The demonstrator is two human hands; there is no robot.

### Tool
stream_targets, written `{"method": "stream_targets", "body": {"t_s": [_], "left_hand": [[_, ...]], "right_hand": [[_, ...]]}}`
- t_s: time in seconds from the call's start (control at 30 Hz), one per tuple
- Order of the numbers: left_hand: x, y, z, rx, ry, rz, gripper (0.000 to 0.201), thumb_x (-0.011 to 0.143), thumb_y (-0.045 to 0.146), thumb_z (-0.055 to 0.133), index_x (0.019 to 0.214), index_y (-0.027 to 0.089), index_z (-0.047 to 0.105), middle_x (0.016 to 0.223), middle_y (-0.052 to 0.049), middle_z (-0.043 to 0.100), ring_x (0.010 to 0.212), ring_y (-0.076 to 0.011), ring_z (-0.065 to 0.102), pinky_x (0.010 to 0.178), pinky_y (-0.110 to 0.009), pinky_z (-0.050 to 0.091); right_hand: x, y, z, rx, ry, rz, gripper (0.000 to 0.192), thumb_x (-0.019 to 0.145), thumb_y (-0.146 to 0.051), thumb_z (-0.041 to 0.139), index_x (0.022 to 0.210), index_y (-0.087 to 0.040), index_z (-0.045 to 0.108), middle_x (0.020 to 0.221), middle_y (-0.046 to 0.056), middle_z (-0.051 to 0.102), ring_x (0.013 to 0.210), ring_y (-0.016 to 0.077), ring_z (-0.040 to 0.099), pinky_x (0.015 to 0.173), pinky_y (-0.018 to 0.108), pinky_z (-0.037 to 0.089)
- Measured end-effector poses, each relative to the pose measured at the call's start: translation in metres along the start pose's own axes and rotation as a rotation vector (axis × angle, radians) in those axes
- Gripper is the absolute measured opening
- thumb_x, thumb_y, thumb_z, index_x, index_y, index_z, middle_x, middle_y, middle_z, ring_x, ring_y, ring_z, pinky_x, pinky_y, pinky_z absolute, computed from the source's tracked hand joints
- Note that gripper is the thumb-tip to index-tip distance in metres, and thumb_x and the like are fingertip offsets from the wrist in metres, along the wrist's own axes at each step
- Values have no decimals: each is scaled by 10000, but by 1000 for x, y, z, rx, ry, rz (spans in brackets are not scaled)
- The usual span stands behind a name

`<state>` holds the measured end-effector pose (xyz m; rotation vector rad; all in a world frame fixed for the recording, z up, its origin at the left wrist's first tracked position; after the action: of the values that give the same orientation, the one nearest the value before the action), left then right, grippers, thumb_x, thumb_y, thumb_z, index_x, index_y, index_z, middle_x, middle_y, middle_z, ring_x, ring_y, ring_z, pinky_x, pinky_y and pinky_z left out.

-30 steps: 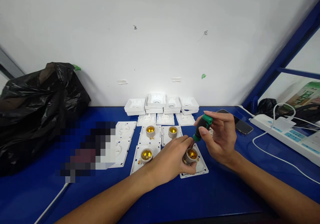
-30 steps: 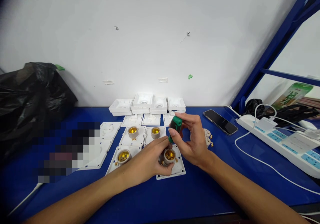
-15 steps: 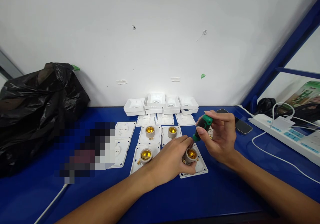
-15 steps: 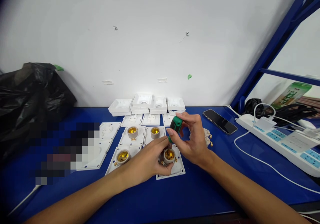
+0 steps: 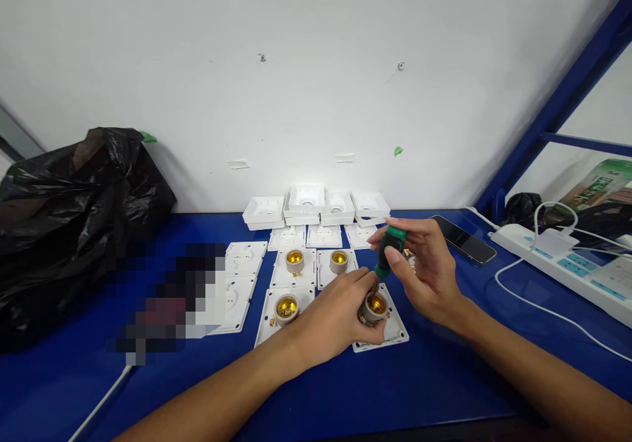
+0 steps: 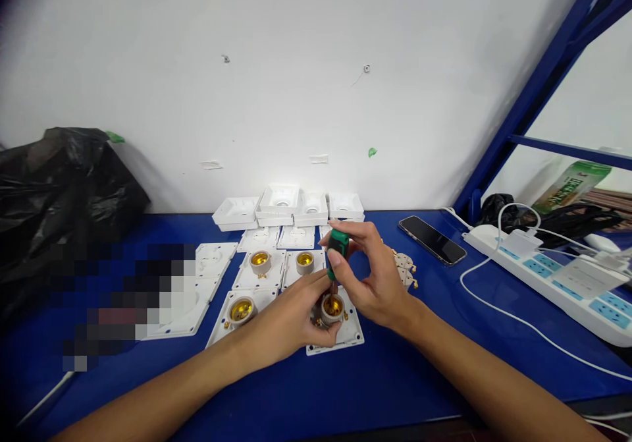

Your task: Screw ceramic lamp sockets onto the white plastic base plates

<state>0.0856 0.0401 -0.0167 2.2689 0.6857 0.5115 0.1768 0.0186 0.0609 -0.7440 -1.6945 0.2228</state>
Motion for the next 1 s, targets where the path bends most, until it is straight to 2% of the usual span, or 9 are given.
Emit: {"method": "stream_targets", "body": {"t_s": [0.13, 0.3, 0.47, 0.6, 0.73, 0.9, 1.0], "left_hand": [[0, -1, 0, 12, 4, 4, 234, 759, 225, 693, 907, 212, 512, 926, -12, 572, 777, -170, 513, 656, -307, 419], [0, -2, 0, 12, 10, -4, 246, 752, 245, 695, 888, 217, 492, 912, -8, 560, 769, -170, 509, 652, -307, 412], [0, -2, 0, 19, 1, -12, 233, 756, 232, 681, 895, 218, 494, 911, -3, 556, 761, -166, 502, 639, -304, 396], [0, -1, 0, 3, -2, 1, 241, 761, 259, 692, 871, 218, 482, 899, -3, 549, 754, -164, 499, 638, -305, 394], [-1, -2, 0, 9, 5, -7, 227, 770, 252, 684, 902, 219, 502, 904, -4, 551, 755, -165, 501, 633, -305, 389], [0, -2, 0, -4, 16, 13, 249, 746, 230, 704, 885, 215, 497, 899, -2, 550, 748, -159, 497, 630, -297, 395], [-1, -3, 1, -10, 16, 2, 226, 761, 229, 688, 901, 213, 511, 894, 0, 550, 721, -149, 488, 607, -291, 383]], "right_hand": [[2, -10, -12, -68, 98, -98, 368, 874, -195, 716, 1205, -326, 624, 908, 6, 636, 807, 182, 625, 661, 362, 566], [3, 1, 5, 36, -88, 85, 351, 1016, -237, 489, 1350, -300, 579, 1146, 70, 676, 1037, 219, 669, 846, 434, 588], [3, -9, -5, -4, 20, -41, 327, 930, -231, 656, 1246, -312, 646, 995, 28, 636, 891, 188, 594, 740, 363, 536], [4, 1, 7, 30, -97, 57, 403, 1019, -220, 482, 1399, -333, 557, 1119, 52, 652, 997, 202, 621, 819, 406, 532], [5, -11, -1, -31, -20, -50, 391, 949, -245, 637, 1326, -348, 633, 1070, 34, 640, 1003, 212, 582, 870, 422, 498], [4, 2, 8, 79, -112, 88, 417, 1035, -224, 451, 1427, -331, 545, 1158, 56, 649, 1051, 209, 613, 891, 439, 510], [5, -11, -5, 36, 21, -64, 335, 936, -243, 656, 1260, -328, 668, 1046, 32, 643, 971, 206, 580, 828, 402, 500]]}}
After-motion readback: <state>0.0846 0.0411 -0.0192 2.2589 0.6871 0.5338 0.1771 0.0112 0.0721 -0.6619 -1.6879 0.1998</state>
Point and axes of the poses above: each hand's wrist, its own x-axis towards the middle knuckle, its own z-axis out of the palm, y = z × x, the point moved 10 cm from there along x, towards the middle knuckle
